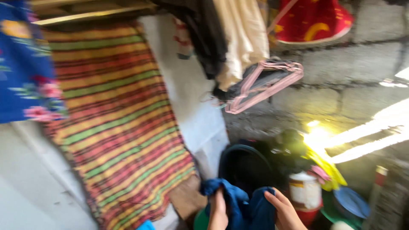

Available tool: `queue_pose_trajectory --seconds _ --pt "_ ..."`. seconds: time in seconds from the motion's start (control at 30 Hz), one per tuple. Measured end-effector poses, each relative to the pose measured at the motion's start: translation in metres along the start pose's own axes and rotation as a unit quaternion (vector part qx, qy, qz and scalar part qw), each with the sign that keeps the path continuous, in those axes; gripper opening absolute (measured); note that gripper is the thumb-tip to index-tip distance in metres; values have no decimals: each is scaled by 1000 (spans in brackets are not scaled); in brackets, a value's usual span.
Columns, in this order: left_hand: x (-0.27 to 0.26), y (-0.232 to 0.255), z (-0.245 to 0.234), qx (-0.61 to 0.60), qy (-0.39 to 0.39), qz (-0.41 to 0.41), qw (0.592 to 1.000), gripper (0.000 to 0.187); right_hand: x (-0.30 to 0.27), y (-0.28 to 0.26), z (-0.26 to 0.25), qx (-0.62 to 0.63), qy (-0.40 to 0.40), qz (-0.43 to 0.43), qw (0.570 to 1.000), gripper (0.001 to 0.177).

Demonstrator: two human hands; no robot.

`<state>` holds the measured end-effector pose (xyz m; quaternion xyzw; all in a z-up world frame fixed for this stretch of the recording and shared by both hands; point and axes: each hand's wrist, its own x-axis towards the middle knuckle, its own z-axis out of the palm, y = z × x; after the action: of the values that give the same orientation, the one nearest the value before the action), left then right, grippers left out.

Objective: Hanging wet laundry items from a basket onto hangers and a clothesline in an indoor washroom.

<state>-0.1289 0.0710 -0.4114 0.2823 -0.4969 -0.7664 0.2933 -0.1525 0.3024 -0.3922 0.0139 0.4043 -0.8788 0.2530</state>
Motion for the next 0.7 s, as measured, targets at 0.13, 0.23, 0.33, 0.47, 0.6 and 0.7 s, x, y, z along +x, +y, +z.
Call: queue_pose_trajectory --seconds 0.13,0.23,0.33,0.47,0.6,0.7 --pt "-39 -85 32 57 -213 -313 924 32 -30 -30 -36 -31 16 -64 997 17" --pt "-50 -162 41 231 -227 -295 899 33 -48 -50 -59 -54 43 -92 993 22" --pt "-71 -199 41 584 -484 71 648 33 -75 -67 -85 -118 57 -165 978 25" --pt "-174 -114 85 607 -418 52 675 33 -98 -65 -140 -141 78 -192 968 21" --pt "-234 -81 114 256 -464 -3 848 30 -122 -66 -160 -232 118 -182 948 22" --pt "-266 -91 123 287 -507 7 813 32 -157 -74 -153 -170 147 -100 969 24"
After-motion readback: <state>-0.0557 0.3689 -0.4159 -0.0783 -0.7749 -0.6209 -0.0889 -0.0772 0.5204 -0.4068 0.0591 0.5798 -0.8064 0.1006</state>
